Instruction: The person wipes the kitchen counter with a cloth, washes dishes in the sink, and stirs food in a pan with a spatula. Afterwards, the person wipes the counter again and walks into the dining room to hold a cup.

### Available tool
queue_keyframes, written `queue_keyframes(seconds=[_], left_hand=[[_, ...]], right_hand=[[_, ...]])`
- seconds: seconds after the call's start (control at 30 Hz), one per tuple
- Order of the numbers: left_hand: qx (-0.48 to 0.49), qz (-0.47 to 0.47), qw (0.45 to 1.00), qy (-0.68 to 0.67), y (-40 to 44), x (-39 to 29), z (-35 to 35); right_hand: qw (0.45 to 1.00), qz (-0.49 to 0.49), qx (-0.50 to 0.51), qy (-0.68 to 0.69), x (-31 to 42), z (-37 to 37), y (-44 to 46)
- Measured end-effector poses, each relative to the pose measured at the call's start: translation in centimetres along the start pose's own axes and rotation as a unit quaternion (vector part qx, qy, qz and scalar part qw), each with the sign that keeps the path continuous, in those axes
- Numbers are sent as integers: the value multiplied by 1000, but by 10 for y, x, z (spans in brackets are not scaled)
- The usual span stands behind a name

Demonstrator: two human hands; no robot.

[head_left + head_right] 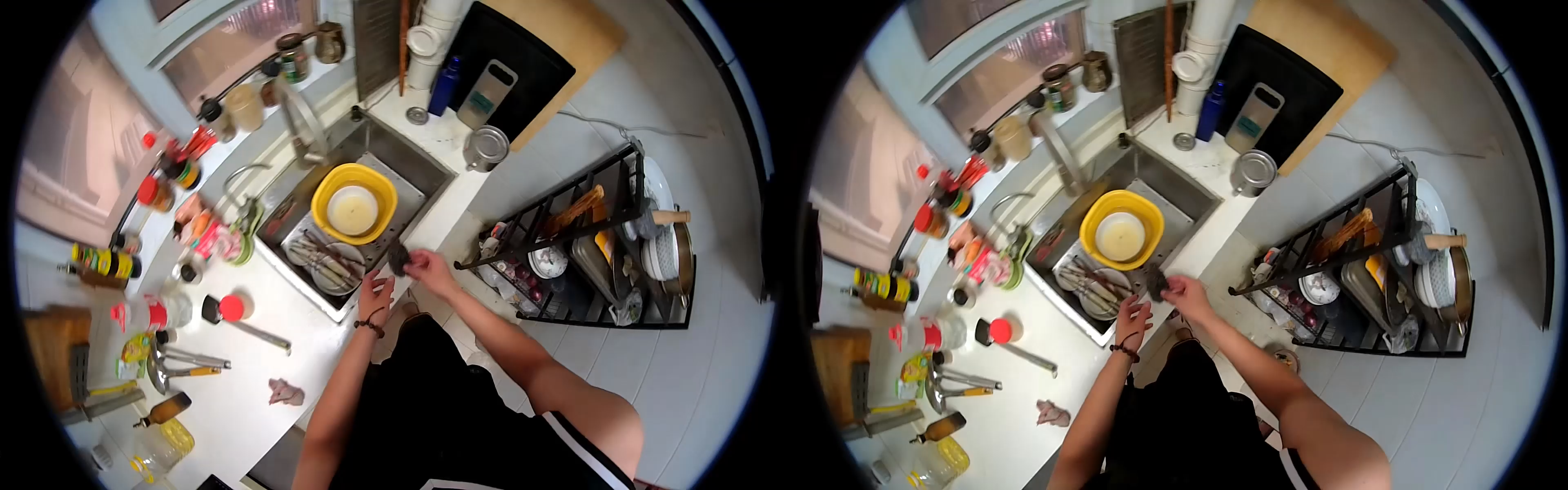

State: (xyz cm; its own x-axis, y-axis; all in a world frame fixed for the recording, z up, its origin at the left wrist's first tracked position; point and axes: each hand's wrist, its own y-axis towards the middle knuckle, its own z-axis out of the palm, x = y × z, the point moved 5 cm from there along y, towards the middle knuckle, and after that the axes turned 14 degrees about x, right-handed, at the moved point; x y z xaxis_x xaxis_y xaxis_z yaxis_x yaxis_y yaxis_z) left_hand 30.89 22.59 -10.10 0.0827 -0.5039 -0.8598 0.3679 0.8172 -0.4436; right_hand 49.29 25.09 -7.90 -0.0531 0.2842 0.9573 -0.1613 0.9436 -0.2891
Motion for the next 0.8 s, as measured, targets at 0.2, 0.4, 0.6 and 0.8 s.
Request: queue_keyframes(seconds=[0.2,0.4,0.6,0.8], left_hand=[[4,-20,997,81,83,-19,75],[-161,-42,986,-1,24,38,7],[-517,-84,776,352,-153,68,-132],[-583,-246,678,374,-248,103,-213]], right_hand=[[986,-7,-94,-136,-6,-204,116],[969,23,-73,-236,-4,-235,152],[959,99,-90,-251,-120,-318,147],[961,133,-129,-203,-71,-314,121]])
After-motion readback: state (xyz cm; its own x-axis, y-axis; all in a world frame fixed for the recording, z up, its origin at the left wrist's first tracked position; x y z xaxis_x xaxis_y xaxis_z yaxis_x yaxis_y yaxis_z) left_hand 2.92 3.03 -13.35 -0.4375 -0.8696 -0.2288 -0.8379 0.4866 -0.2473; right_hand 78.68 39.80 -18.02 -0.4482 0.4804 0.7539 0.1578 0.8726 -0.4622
